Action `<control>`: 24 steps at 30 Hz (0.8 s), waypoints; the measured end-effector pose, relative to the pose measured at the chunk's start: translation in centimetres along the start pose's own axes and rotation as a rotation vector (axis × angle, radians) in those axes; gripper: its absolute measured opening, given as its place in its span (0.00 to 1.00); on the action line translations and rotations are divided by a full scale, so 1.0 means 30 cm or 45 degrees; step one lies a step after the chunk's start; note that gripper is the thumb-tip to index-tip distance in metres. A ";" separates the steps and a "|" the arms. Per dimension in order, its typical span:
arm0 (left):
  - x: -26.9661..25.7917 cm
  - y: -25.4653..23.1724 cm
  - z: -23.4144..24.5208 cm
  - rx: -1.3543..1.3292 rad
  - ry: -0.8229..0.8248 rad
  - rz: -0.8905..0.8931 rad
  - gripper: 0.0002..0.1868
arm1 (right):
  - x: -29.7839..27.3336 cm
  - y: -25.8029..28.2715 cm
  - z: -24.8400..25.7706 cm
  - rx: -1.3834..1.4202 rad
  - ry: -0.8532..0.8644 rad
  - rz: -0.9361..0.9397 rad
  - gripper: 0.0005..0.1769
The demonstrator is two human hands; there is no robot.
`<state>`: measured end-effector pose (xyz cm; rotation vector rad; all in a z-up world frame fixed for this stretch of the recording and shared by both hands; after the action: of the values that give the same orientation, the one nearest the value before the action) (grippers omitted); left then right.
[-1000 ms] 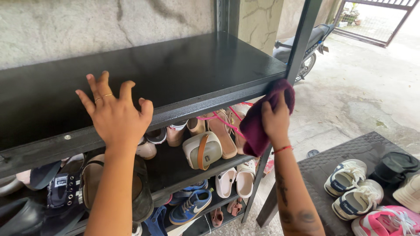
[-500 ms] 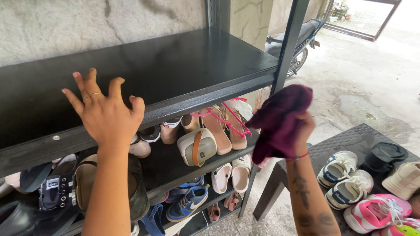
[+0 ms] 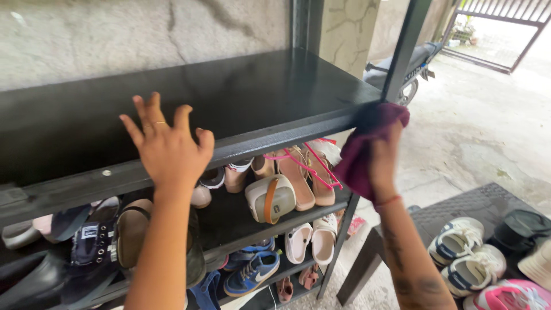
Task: The person removes various shoes and a pink cup from a metal shoe rack and places them on a nearby table. They then use a broom to sweep dust from the empty shelves and wipe the surfaces with a purple cloth.
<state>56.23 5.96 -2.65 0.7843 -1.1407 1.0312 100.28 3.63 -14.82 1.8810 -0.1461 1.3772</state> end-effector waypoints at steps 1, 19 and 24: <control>-0.001 -0.004 0.005 -0.002 0.004 0.006 0.21 | -0.019 0.024 -0.078 -0.154 -0.004 0.074 0.34; -0.037 0.136 0.278 -1.055 -0.163 0.120 0.16 | -0.466 0.748 -0.898 -0.554 0.532 0.699 0.34; -0.041 0.311 0.399 -0.963 -0.374 0.273 0.13 | -0.559 0.856 -1.092 -0.538 0.718 0.704 0.32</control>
<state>43.32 -1.92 -0.82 0.2066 -1.7467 0.5760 55.53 1.37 -12.31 1.0866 -0.6490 2.0060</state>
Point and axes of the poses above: each hand's wrist, its own x-axis towards the middle knuckle, its own z-axis out of the back of the hand, y = z × x, the point moved 3 cm from there along x, towards the middle knuckle, and after that the axes turned 6 degrees about -y, right-handed, at the moved point
